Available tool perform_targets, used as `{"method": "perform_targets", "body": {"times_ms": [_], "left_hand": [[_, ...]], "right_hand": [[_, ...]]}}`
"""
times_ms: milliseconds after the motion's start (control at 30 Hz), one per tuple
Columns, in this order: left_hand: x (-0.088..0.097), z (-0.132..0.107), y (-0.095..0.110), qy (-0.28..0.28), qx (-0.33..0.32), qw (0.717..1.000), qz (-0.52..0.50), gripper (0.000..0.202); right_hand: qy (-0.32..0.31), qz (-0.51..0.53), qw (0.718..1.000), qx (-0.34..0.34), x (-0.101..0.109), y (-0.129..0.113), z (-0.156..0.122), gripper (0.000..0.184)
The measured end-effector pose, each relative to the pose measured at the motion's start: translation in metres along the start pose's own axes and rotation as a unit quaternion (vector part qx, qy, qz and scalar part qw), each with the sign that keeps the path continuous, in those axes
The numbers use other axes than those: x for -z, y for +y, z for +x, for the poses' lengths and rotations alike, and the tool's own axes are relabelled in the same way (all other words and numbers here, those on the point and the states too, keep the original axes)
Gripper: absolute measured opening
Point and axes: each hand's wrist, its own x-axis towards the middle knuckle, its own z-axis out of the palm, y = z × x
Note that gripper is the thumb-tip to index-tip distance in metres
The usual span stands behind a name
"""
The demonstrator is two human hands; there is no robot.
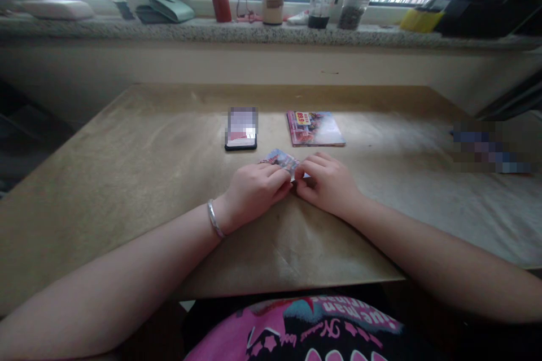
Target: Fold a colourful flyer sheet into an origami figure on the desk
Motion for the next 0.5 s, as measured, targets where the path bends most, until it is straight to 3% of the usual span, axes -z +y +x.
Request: {"method": "perform_targets", "body": {"times_ms": [167, 500], "left_hand": [[0.0032, -0.0001, -0.0011, 0.032, -0.019, 0.999, 0.016, 0.018], [0.0081, 0.0, -0.0027, 0.035, 0.003, 0.999, 0.022, 0.016]], "right_hand": [[0.0, 0.002, 1.0, 0.028, -0.0014, -0.0004, 0.0001, 0.009], [0.001, -0.072, 0.996, 0.044, 0.0016, 0.0051, -0.0013, 0.009]]}}
